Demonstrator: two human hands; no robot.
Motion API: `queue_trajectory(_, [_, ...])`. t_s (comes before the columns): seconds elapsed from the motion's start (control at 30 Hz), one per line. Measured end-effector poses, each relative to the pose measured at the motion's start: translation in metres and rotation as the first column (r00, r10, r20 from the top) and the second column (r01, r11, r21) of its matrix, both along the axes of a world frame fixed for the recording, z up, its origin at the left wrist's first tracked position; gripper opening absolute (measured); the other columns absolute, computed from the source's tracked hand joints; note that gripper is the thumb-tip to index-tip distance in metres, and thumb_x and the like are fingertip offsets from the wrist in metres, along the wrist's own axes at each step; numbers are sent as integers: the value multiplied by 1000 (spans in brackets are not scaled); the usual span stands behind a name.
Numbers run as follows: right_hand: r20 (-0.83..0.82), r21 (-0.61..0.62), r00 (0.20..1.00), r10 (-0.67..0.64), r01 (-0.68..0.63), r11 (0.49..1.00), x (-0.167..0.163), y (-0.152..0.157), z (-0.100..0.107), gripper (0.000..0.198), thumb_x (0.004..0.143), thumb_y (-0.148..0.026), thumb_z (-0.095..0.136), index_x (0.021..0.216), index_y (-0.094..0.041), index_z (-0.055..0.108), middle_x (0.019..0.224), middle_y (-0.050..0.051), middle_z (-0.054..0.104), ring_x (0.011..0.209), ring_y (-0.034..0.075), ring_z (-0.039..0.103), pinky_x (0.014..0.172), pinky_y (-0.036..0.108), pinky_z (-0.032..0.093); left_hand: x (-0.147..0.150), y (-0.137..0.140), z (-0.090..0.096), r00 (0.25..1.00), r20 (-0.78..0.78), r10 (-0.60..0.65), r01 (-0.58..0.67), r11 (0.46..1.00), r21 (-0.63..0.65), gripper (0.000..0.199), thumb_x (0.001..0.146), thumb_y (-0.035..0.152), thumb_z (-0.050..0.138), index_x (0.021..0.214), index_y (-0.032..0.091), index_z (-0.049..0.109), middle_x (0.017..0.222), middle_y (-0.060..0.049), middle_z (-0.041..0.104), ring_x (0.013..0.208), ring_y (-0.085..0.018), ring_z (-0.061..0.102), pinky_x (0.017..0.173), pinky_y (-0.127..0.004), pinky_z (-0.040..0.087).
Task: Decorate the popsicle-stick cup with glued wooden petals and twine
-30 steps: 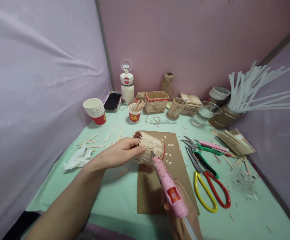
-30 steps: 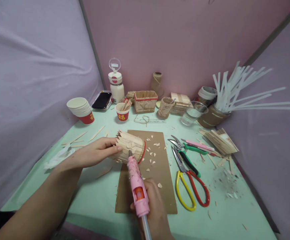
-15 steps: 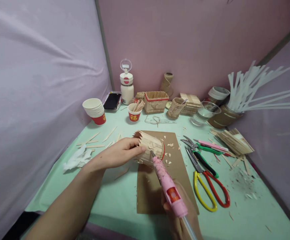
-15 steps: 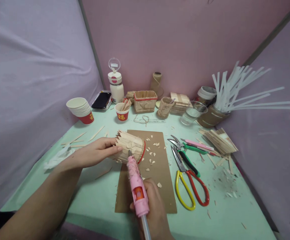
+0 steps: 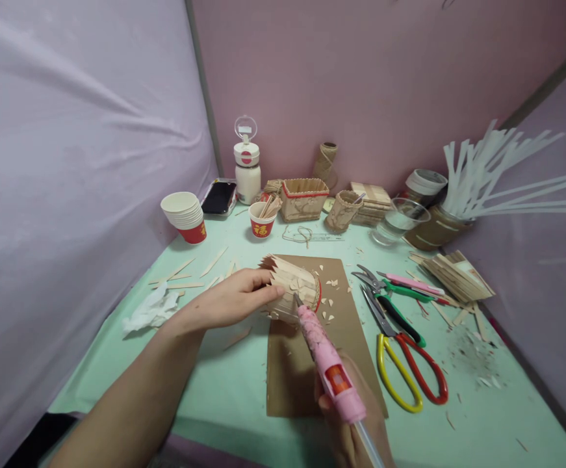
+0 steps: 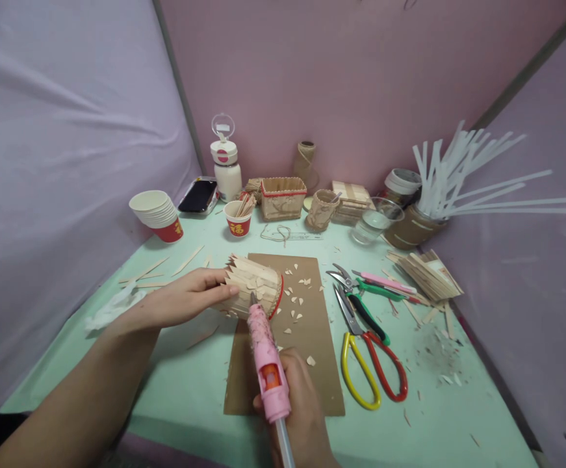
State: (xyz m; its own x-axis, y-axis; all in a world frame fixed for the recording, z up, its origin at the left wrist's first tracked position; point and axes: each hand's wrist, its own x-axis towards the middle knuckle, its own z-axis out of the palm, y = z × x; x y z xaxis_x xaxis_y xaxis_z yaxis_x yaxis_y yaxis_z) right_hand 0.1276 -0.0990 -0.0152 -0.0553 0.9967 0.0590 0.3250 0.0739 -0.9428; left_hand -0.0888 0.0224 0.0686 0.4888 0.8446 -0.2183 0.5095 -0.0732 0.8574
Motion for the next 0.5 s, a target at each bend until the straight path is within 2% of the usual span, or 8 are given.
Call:
queue_trajectory(0.1, [-1,-24,1000,3,-3,1000,2,0,1,13,79,-35,68,84,-25,62,75,1,60,65,19,58,58,29,47,0,0,0,1000,-7,-3,3,1000,5,35,90,49,45,80,18,56,74,2,51,70,-14,44,63,-26,36])
queue_trajectory(0.27, [-32,-77,999,-14,12,997,9,-6,8,35,81,-57,62,88,-23,64,74,4,61,65,19,58,56,28,46,0,0,-1,1000,-5,-11,11,1000,3,35,90,49,44,81,18,56,77,1,55,72,-15,47,65,-26,38])
queue_trajectory(0.37, [-116,-202,993,-26,2,979,10,-13,20,48,86,-66,51,92,-20,65,69,4,61,61,18,57,57,28,47,0,0,-1,1000,4,-13,13,1000,-3,33,90,48,44,81,18,57,78,0,55,72,-15,47,66,-26,38])
queue_trajectory(0.43, [-230,-316,973,12,-87,945,10,-16,29,54,89,-68,41,90,-19,64,64,3,60,56,16,55,54,28,47,0,0,-1,1000,6,-8,8,1000,-8,33,90,47,45,80,18,56,76,1,54,71,-14,46,65,-26,38])
queue_trajectory(0.5, [-318,-368,947,36,-159,916,11,-18,37,57,90,-69,37,88,-19,64,61,3,58,53,15,54,53,27,46,1,-1,0,1000,-1,-2,2,1000,-10,34,90,48,45,76,18,53,74,2,51,69,-14,44,63,-26,36])
